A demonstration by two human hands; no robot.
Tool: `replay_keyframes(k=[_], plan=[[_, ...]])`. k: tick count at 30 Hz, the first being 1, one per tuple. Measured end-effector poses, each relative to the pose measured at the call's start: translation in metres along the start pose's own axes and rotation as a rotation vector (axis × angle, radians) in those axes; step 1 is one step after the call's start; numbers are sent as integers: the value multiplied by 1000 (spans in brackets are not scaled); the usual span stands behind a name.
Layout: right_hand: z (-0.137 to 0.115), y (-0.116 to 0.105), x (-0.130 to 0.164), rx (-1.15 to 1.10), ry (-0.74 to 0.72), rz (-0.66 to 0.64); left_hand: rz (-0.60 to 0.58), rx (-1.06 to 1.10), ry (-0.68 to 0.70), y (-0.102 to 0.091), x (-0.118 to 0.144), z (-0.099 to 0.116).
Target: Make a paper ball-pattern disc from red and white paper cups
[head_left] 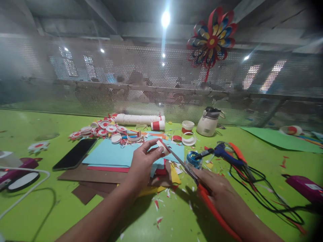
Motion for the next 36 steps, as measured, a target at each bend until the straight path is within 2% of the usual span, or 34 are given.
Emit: replay_keyframes(k=[8, 15, 24, 36], plan=[[7, 6, -1, -39, 47, -75, 22, 116, -17, 4, 0, 6], [9, 10, -3, -32, 45, -102, 72, 8, 9, -3, -5, -1], [4, 3, -1, 8, -32, -3, 29, -39, 11, 0, -2, -4], [-5, 1, -2, -21, 13, -29, 37, -15, 31, 1, -1, -1]])
Point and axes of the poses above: each hand's wrist, its own x-axis away from the middle knuckle, its own y-axis out of the palm, z = x × y, the point moved 5 cm from there along -x, towards the middle knuckle, and after that the axes turned 14 degrees about -x, right-handed, at the moved point
